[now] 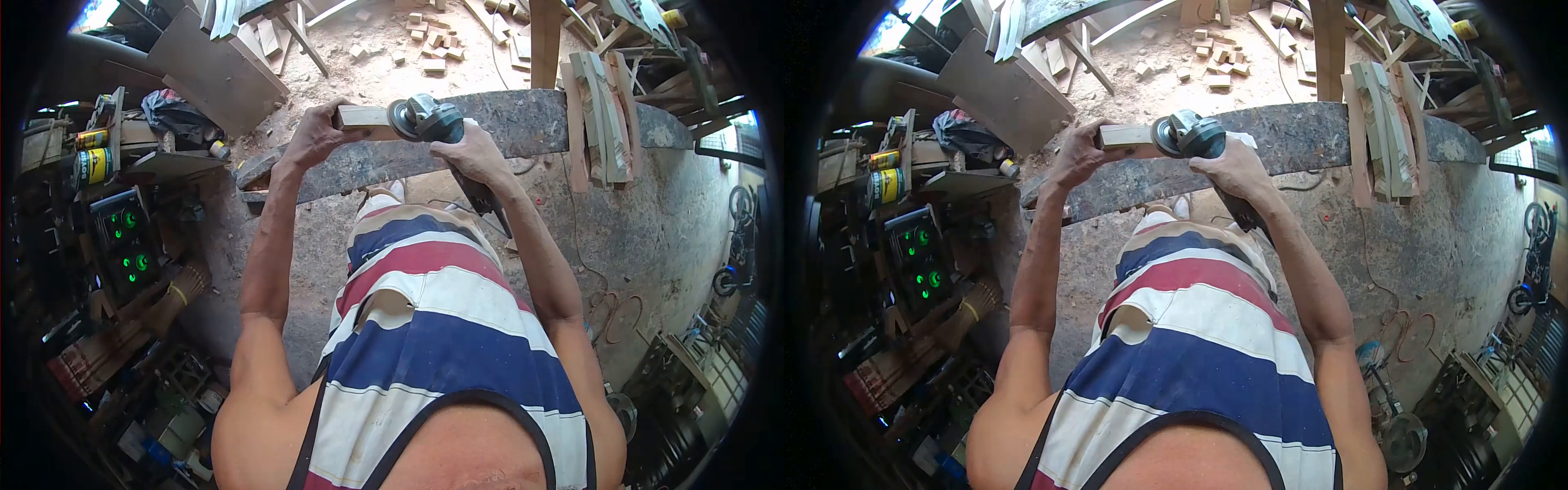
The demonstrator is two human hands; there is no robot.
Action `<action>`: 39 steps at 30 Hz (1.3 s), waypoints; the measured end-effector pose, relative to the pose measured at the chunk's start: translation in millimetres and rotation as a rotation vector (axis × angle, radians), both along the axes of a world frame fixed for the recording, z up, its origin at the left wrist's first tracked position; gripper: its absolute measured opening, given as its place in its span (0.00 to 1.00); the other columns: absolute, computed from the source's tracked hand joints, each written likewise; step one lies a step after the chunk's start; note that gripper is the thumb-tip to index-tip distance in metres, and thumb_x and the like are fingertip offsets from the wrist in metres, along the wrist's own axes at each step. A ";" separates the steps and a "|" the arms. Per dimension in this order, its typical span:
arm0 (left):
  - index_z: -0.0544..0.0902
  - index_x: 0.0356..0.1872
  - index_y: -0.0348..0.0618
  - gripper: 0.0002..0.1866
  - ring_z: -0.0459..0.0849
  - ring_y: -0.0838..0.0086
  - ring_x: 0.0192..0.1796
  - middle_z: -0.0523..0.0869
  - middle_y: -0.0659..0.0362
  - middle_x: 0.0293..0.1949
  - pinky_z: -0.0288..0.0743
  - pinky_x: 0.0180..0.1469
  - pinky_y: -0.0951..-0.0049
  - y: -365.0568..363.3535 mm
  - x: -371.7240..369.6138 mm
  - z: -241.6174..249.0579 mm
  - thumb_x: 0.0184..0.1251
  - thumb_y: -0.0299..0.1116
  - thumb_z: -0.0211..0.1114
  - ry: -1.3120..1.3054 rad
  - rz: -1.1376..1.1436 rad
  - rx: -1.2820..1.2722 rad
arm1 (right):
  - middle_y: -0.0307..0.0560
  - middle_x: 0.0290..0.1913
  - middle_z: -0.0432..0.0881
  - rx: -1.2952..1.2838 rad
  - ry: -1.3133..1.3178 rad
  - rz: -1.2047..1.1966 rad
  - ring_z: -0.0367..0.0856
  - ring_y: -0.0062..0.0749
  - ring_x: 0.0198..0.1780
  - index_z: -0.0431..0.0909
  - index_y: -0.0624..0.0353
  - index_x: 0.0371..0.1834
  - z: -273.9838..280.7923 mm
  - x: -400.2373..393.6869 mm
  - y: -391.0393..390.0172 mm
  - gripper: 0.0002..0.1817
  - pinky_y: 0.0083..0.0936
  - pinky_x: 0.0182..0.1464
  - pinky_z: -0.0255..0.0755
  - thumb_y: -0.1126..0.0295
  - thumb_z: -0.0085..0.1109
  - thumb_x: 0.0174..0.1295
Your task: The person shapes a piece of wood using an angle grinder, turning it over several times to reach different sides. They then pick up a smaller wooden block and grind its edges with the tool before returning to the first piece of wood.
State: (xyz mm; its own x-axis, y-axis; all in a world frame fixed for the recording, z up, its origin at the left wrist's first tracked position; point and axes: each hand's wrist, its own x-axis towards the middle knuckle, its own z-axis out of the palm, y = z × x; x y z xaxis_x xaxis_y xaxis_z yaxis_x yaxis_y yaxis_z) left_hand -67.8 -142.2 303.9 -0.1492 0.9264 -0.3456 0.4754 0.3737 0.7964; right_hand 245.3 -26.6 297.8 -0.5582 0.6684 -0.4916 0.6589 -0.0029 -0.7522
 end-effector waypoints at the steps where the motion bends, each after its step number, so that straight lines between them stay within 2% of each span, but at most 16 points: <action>1: 0.91 0.61 0.44 0.27 0.93 0.77 0.51 0.97 0.59 0.50 0.89 0.59 0.70 -0.4 0.4 -0.9 0.64 0.38 0.90 -0.023 0.005 -0.001 | 0.57 0.43 0.94 -0.003 0.017 -0.004 0.94 0.44 0.46 0.90 0.63 0.58 -1.2 1.2 -1.0 0.33 0.40 0.55 0.84 0.47 0.79 0.58; 5: 0.91 0.61 0.43 0.26 0.92 0.77 0.51 0.97 0.59 0.50 0.89 0.59 0.70 -1.0 -0.5 -3.1 0.65 0.37 0.90 -0.015 -0.004 0.004 | 0.57 0.43 0.94 0.002 0.026 0.007 0.93 0.46 0.46 0.89 0.64 0.57 -13.1 2.6 -1.9 0.33 0.40 0.55 0.84 0.47 0.79 0.58; 7: 0.91 0.61 0.43 0.26 0.93 0.77 0.51 0.97 0.59 0.50 0.89 0.59 0.70 -0.9 -1.5 -2.1 0.64 0.37 0.90 -0.020 0.004 0.019 | 0.57 0.43 0.94 0.024 -0.020 -0.004 0.93 0.46 0.46 0.89 0.65 0.56 -1.4 0.9 -1.7 0.33 0.40 0.55 0.84 0.47 0.78 0.58; 10: 0.91 0.61 0.42 0.25 0.93 0.77 0.51 0.97 0.58 0.50 0.89 0.58 0.69 -0.1 1.1 3.0 0.65 0.37 0.89 -0.014 -0.001 -0.005 | 0.53 0.37 0.91 0.073 -0.005 0.009 0.90 0.38 0.40 0.87 0.69 0.52 -2.1 1.5 -1.0 0.31 0.39 0.50 0.83 0.51 0.80 0.57; 13: 0.90 0.61 0.41 0.26 0.93 0.76 0.51 0.97 0.57 0.50 0.88 0.57 0.68 0.6 1.4 -1.4 0.65 0.37 0.90 0.058 -0.033 0.004 | 0.56 0.40 0.92 -0.018 0.093 0.018 0.91 0.42 0.43 0.88 0.68 0.54 -4.4 1.3 -1.8 0.30 0.40 0.53 0.84 0.52 0.79 0.58; 16: 0.90 0.59 0.40 0.26 0.91 0.79 0.48 0.96 0.60 0.47 0.88 0.55 0.71 -0.1 -0.6 -9.7 0.63 0.35 0.91 0.050 -0.010 0.034 | 0.59 0.42 0.92 -0.005 0.077 0.021 0.93 0.47 0.45 0.89 0.67 0.55 -5.1 2.3 -3.2 0.29 0.41 0.55 0.84 0.53 0.78 0.59; 19: 0.91 0.60 0.40 0.26 0.90 0.82 0.50 0.96 0.61 0.48 0.87 0.56 0.73 -1.6 -4.3 -14.0 0.63 0.34 0.91 -0.004 0.006 0.018 | 0.66 0.44 0.94 0.142 0.009 -0.004 0.95 0.54 0.46 0.91 0.68 0.51 -36.0 7.5 -2.3 0.37 0.45 0.53 0.85 0.41 0.77 0.55; 20: 0.91 0.61 0.40 0.25 0.90 0.83 0.51 0.96 0.62 0.50 0.87 0.57 0.74 -2.8 1.0 -9.8 0.65 0.33 0.90 -0.025 0.020 0.003 | 0.69 0.45 0.94 0.142 0.000 -0.010 0.95 0.58 0.47 0.92 0.69 0.50 -42.4 9.3 -0.7 0.38 0.46 0.54 0.86 0.40 0.78 0.54; 23: 0.90 0.61 0.38 0.24 0.90 0.82 0.52 0.96 0.61 0.51 0.87 0.58 0.74 -4.9 -5.6 -24.0 0.66 0.30 0.89 -0.040 0.000 0.027 | 0.69 0.45 0.94 0.057 0.042 0.003 0.95 0.59 0.48 0.92 0.69 0.48 -30.4 6.4 -0.7 0.38 0.45 0.55 0.86 0.39 0.78 0.54; 26: 0.91 0.61 0.38 0.28 0.93 0.78 0.51 0.97 0.58 0.49 0.87 0.56 0.72 -3.8 -3.6 -20.8 0.63 0.37 0.91 -0.138 0.008 0.066 | 0.70 0.45 0.94 0.096 0.071 -0.007 0.95 0.60 0.48 0.92 0.70 0.50 -33.1 4.3 -8.6 0.39 0.45 0.56 0.86 0.39 0.77 0.54; 28: 0.91 0.60 0.37 0.28 0.93 0.78 0.50 0.97 0.57 0.49 0.87 0.56 0.72 -2.4 -7.5 -22.9 0.63 0.37 0.91 -0.042 -0.013 0.072 | 0.69 0.46 0.94 0.080 -0.011 -0.002 0.94 0.59 0.49 0.92 0.70 0.51 -30.3 5.6 -9.3 0.42 0.45 0.56 0.86 0.36 0.76 0.53; 31: 0.90 0.60 0.36 0.28 0.93 0.77 0.50 0.97 0.57 0.48 0.87 0.55 0.72 -7.7 -11.3 -27.9 0.63 0.36 0.91 -0.027 -0.008 0.073 | 0.64 0.48 0.94 0.057 -0.117 0.011 0.93 0.56 0.49 0.88 0.67 0.59 -20.2 8.3 -5.9 0.36 0.44 0.59 0.84 0.46 0.77 0.57; 37: 0.90 0.61 0.38 0.28 0.93 0.77 0.49 0.97 0.58 0.48 0.87 0.56 0.72 -5.3 -5.9 -20.4 0.63 0.36 0.91 -0.030 -0.008 0.071 | 0.63 0.47 0.94 0.047 -0.024 0.052 0.94 0.55 0.50 0.89 0.64 0.60 -26.1 6.8 -6.3 0.37 0.44 0.59 0.84 0.44 0.77 0.55; 39: 0.91 0.61 0.38 0.28 0.93 0.77 0.50 0.97 0.58 0.47 0.87 0.56 0.72 -7.6 -4.8 -19.4 0.63 0.36 0.91 -0.036 -0.008 0.075 | 0.62 0.49 0.94 0.071 -0.119 0.051 0.94 0.53 0.51 0.89 0.62 0.62 -20.8 10.6 -5.7 0.36 0.44 0.60 0.85 0.45 0.76 0.58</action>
